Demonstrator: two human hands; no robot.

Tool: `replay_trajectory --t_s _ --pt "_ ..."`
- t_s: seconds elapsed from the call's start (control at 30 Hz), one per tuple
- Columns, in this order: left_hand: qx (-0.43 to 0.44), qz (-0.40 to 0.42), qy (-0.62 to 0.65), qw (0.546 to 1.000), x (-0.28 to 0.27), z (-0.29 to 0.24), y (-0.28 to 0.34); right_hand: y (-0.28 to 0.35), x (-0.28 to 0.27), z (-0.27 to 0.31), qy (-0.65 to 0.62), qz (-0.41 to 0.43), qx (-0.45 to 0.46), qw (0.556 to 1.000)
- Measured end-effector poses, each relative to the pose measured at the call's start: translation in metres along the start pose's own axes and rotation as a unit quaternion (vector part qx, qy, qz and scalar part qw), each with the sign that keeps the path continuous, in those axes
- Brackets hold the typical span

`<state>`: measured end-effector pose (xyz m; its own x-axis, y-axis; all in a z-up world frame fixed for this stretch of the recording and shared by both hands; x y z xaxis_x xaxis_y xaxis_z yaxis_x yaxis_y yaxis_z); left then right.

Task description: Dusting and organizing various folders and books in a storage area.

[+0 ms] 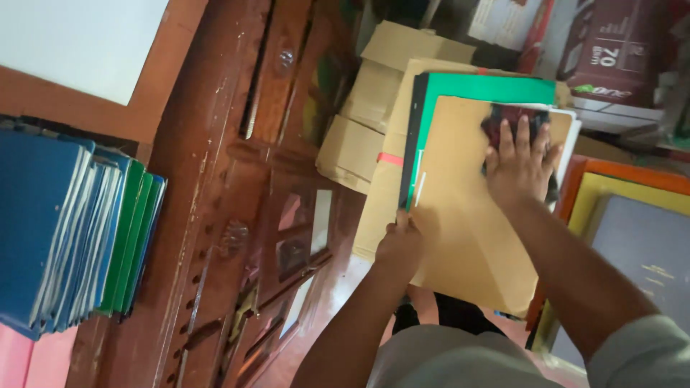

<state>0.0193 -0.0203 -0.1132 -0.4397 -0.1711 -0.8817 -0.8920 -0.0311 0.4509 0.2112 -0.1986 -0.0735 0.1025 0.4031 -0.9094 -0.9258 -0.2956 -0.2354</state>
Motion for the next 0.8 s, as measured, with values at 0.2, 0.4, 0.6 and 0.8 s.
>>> replay_trajectory --t_s 0.2,0.4,0.6,0.8 --pt "-0.022 0.081 0.165 0.983 -0.073 -0.008 0.025 0.088 -0.033 0.013 0.049 -0.040 -0.033 0.997" --pt "-0.172 0.122 0.288 0.934 -0.080 0.012 0.033 0.167 -0.051 0.041 0.117 -0.017 -0.029 0.993" --pt "-0.168 0.135 0.292 0.932 -0.095 0.010 0.045 0.201 -0.042 0.095 0.072 0.058 -0.033 0.995" --pt "-0.172 0.124 0.233 0.949 -0.090 0.001 0.041 0.196 -0.027 0.107 0.031 0.073 -0.119 0.990"
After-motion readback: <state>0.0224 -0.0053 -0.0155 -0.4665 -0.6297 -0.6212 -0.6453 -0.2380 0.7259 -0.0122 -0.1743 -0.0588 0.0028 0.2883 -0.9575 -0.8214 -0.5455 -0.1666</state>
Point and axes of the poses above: each hand's wrist, its own y-axis away from the middle knuckle, its own x-axis out of the palm, z = x × y, the point moved 5 cm from there along -y, towards the middle knuckle, and after that the axes turned 7 degrees about -y, right-handed, at the moved point
